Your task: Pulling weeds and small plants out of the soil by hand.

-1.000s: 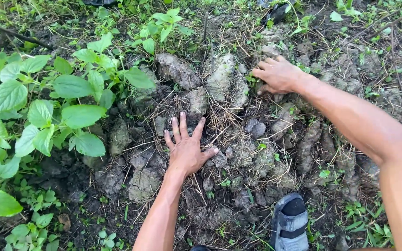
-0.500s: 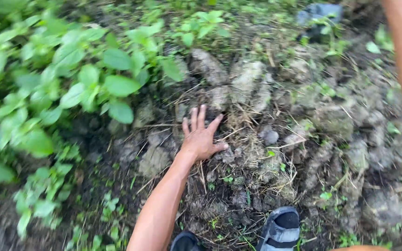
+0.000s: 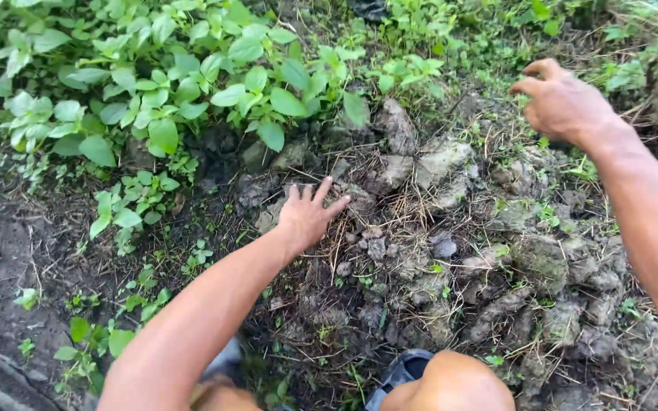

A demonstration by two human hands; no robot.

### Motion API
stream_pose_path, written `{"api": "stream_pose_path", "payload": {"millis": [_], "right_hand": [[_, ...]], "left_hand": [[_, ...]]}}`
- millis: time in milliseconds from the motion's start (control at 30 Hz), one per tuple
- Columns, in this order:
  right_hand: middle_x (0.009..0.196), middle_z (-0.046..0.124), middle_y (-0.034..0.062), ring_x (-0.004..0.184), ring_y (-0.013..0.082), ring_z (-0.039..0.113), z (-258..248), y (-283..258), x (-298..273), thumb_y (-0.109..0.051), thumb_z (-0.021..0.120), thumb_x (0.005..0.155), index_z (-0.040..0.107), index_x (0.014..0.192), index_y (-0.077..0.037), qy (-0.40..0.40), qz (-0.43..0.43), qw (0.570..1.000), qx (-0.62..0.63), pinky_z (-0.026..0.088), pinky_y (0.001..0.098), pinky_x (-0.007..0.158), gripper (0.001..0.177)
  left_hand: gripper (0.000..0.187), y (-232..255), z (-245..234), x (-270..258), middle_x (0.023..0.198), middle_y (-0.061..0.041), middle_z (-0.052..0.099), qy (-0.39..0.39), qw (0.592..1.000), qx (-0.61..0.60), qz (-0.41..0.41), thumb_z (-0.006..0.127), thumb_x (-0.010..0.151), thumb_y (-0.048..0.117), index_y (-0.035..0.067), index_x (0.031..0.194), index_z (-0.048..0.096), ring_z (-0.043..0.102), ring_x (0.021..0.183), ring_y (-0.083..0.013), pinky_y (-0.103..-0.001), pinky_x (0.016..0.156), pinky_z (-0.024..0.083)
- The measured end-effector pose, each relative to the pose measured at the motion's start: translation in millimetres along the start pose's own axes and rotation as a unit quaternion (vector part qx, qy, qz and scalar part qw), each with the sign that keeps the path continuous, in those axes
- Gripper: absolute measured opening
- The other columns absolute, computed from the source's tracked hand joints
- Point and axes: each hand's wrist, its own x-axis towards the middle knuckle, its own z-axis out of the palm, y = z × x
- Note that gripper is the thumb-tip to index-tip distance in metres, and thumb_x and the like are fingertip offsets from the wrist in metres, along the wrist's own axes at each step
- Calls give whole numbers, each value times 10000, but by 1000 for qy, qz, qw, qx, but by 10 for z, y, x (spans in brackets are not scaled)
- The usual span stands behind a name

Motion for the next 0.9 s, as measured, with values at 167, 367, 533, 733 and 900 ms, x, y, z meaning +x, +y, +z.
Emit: {"api": "stream_pose_path", "payload": {"millis": [167, 367, 533, 733, 900], "right_hand": [[1571, 440, 171, 1337, 370, 548, 102, -213, 82, -164, 555, 964, 613, 1416, -156, -39, 27, 997, 62, 440, 465, 1138, 455], [1447, 550, 193, 1328, 361, 561, 253, -659, 310, -155, 551, 945, 611, 1419, -145, -99, 56, 991, 66, 453, 452, 1130, 478], [1322, 651, 193, 1242, 364, 615, 163, -1186, 426, -179, 547, 961, 602, 1396, -116, -156, 110, 978, 83, 485, 481, 1072, 443], [1192, 716, 202, 1133, 376, 679, 191, -1584, 360, -143, 564, 930, 618, 1380, -119, -173, 175, 965, 96, 541, 496, 994, 453], [1181, 728, 191, 1094, 363, 707, 29, -2066, 308, -136, 569, 930, 625, 1367, -133, -208, 255, 936, 125, 559, 494, 974, 441]], "left_hand": [[709, -282, -217, 255, 1659, -212, 196, -37, 997, 54, 30, 551, 990, 307, 220, 1616, 229, 473, 1362, -430, -667, 1120, 289], [323, -434, -441, 955, 1204, -135, 698, 99, 990, 65, 76, 482, 1007, 224, 125, 1220, 704, 667, 1135, -316, -629, 1029, 402], [373, -440, -458, 1172, 1171, -128, 741, 42, 985, 96, 138, 413, 1104, 214, 81, 1215, 744, 703, 1117, -291, -619, 1146, 354], [525, -869, -8, 1208, 1604, -182, 352, 176, 923, 123, 318, 468, 997, 280, 273, 1522, 449, 415, 1419, -381, -650, 1113, 289], [744, -1376, 40, 1288, 1696, -124, 89, 143, 910, 168, 351, 550, 946, 463, 405, 1605, 211, 195, 1544, -367, -646, 1196, 191]]}}
